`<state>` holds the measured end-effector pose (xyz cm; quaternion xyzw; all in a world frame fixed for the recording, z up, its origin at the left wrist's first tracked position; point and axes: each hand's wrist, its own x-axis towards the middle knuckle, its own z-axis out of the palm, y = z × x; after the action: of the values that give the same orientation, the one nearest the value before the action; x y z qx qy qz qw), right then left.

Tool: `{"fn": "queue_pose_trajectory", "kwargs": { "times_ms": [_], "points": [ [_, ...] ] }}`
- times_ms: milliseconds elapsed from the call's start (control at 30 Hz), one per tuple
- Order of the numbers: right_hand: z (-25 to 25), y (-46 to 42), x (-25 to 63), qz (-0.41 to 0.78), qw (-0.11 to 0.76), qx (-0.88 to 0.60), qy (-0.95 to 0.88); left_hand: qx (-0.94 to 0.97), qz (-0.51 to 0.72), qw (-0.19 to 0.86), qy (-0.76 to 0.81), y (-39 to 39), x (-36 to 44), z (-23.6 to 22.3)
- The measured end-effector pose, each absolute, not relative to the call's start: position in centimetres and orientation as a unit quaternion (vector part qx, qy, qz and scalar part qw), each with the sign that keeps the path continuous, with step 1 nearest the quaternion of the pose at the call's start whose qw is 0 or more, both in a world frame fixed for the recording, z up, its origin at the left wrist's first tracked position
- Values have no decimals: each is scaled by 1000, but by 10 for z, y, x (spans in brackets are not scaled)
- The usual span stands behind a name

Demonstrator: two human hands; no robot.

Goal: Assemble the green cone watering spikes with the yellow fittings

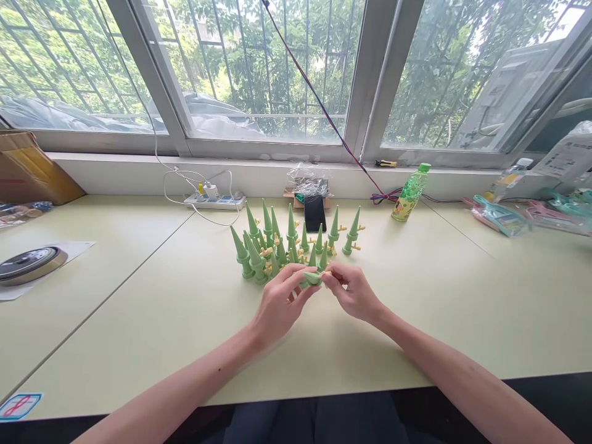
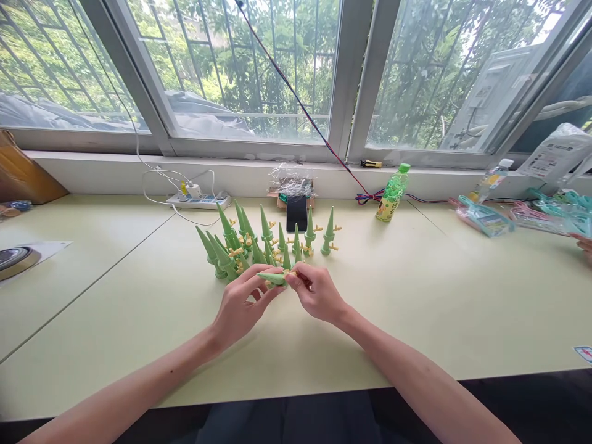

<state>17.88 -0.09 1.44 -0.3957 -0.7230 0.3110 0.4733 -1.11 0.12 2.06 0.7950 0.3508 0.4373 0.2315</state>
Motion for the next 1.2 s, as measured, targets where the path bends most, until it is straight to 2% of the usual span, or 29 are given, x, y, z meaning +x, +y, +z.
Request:
{"fn": "queue_pose_trajectory", "kwargs": {
  "times_ms": [133,233,367,467,767,1200],
  "points": [
    [13,0,179,289,496,-409,-709,749,439,288,405,-1,-9,28],
    [12,1,180,272,505,-412,-708,684,423,428,413,2,-10,30],
    [11,1,178,272,486,-399,-729,608,318,625,371,8,-12,30],
    [10,0,177,276,478,-395,-734,564,279,693,351,12,-12,29],
    [9,1,178,294,476,-406,-723,569,278,698,333,12,-14,28],
    [12,-1,178,344,463,-403,-711,685,366,508,373,7,-16,25]
  ]
}}
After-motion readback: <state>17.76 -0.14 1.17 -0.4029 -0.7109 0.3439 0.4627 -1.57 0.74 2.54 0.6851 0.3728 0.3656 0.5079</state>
